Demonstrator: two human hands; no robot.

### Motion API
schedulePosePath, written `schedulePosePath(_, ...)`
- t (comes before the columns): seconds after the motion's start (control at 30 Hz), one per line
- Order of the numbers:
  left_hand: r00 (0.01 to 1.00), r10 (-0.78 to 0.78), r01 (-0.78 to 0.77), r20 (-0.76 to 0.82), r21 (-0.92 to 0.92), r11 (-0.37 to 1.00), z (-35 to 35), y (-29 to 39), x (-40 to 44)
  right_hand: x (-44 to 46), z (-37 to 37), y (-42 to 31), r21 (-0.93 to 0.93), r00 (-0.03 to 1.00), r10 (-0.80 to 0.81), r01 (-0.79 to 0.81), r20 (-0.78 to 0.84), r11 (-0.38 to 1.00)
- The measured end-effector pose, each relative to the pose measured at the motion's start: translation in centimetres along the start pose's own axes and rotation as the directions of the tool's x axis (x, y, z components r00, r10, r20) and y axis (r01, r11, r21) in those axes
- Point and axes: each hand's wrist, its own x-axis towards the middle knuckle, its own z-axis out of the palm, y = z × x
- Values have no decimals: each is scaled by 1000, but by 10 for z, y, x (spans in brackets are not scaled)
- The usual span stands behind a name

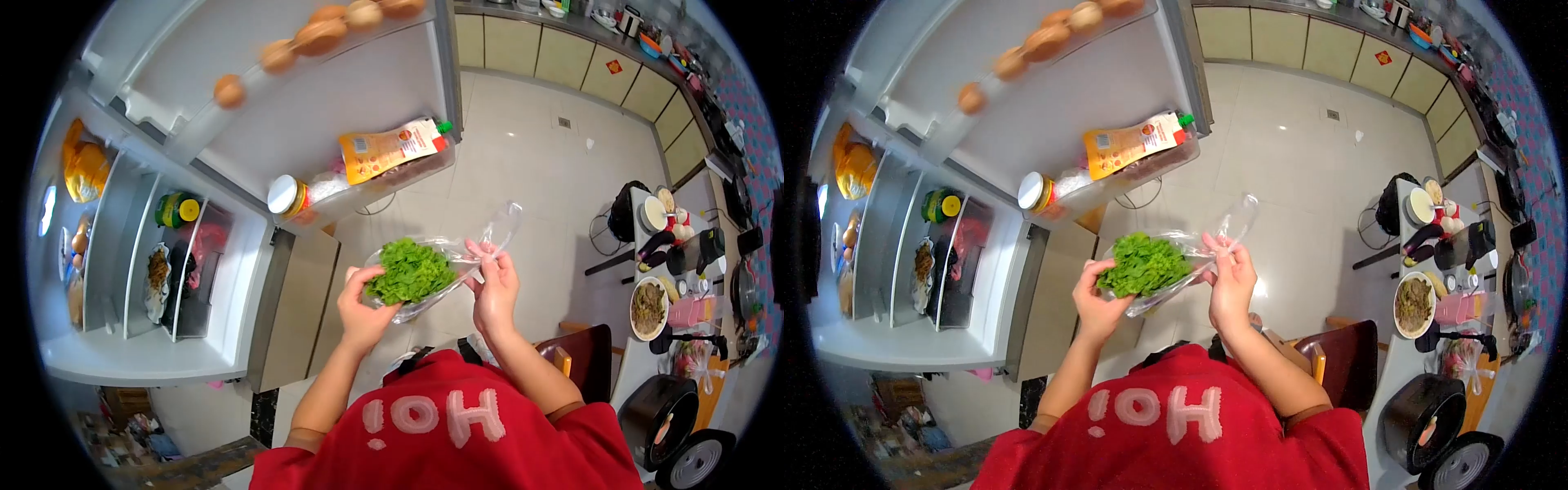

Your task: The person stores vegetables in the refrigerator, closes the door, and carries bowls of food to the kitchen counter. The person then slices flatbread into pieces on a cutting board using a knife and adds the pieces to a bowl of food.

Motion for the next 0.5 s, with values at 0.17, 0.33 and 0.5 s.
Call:
schedulePosePath(0.17,994,-98,79,-38,-349,934,-37,-7,6,8,18,1,173,995,85,-93,51,980)
schedulePosePath(0.33,992,-52,-3,-111,-446,895,-72,-12,3,10,35,13,144,916,257,-312,308,939)
schedulePosePath(0.5,949,-212,-32,-232,-743,668,-105,-13,-6,0,79,18,105,853,395,-452,340,886)
